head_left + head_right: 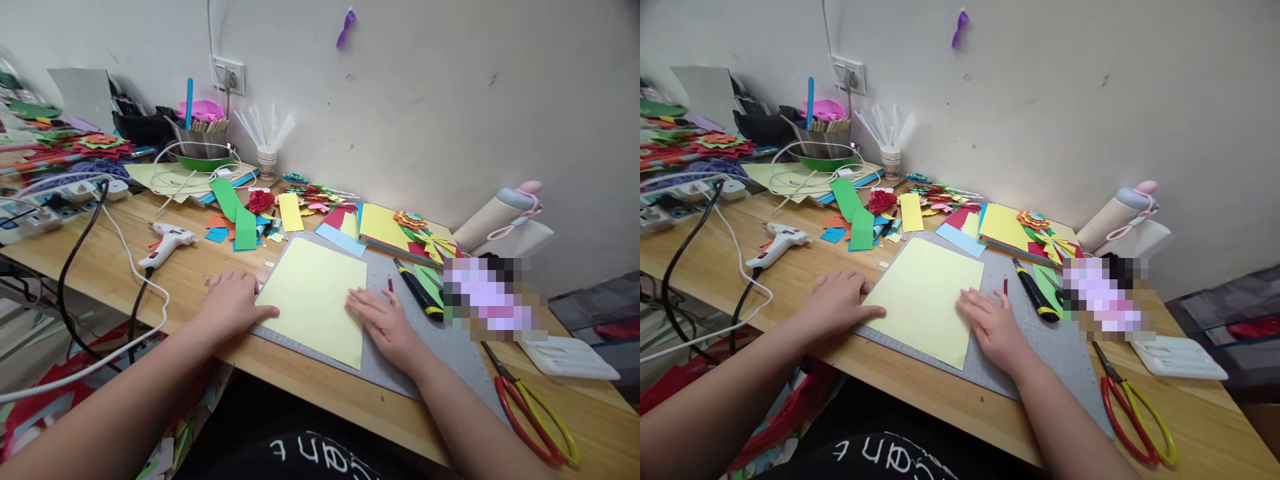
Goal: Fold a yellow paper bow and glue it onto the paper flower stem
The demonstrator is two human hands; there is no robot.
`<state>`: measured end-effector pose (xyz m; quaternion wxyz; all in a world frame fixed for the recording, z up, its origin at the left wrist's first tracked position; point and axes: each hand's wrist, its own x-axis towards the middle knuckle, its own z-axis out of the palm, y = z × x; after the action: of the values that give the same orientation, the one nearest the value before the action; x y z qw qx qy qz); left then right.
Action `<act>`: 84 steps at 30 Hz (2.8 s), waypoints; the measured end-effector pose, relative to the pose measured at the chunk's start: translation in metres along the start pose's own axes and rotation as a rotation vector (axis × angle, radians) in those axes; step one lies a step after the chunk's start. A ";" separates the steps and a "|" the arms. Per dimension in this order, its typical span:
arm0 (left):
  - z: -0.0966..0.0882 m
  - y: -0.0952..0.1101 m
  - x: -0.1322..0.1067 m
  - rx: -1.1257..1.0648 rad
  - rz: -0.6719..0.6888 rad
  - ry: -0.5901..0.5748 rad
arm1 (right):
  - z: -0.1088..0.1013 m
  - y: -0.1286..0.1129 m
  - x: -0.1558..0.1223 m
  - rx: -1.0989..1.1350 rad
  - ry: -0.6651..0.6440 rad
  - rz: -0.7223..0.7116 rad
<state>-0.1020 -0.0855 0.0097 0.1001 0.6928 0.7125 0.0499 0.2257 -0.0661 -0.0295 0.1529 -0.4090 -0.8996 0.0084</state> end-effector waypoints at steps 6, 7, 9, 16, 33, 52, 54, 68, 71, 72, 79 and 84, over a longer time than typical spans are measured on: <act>-0.005 -0.010 0.005 -0.059 -0.074 0.009 | -0.012 -0.035 0.002 0.136 -0.168 -0.107; -0.007 -0.012 0.006 -0.074 -0.081 0.003 | -0.014 -0.038 0.002 0.162 -0.163 -0.111; -0.012 -0.014 0.006 -0.116 -0.075 -0.029 | -0.017 -0.043 0.002 0.213 -0.142 -0.126; -0.012 -0.007 0.000 -0.431 -0.006 -0.062 | -0.016 -0.050 0.000 0.272 -0.040 -0.158; -0.030 0.053 -0.021 0.017 0.904 0.748 | -0.036 -0.025 -0.032 -0.358 0.779 0.269; 0.014 0.021 -0.030 -0.102 0.690 0.293 | -0.030 -0.032 -0.085 0.209 0.102 0.310; 0.012 0.020 -0.024 -0.065 0.679 0.317 | -0.033 -0.028 -0.075 0.234 0.095 0.340; 0.012 0.028 -0.001 -0.249 0.299 0.057 | -0.039 -0.021 -0.044 0.344 0.003 0.681; 0.011 0.031 -0.002 -0.262 0.308 0.031 | -0.038 -0.020 -0.044 0.346 -0.028 0.731; 0.010 0.031 -0.004 -0.267 0.320 0.013 | -0.037 -0.020 -0.046 0.349 -0.042 0.738; 0.011 0.030 -0.016 -0.293 0.387 -0.028 | -0.035 -0.030 -0.058 0.179 0.059 0.760; 0.011 0.034 -0.009 -0.255 0.386 -0.046 | -0.028 -0.087 -0.036 -0.178 0.235 0.107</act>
<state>-0.0660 -0.0945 0.0072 0.1916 0.7989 0.5522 0.1419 0.1918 -0.1540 -0.0002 0.2193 -0.4665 -0.8497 -0.1112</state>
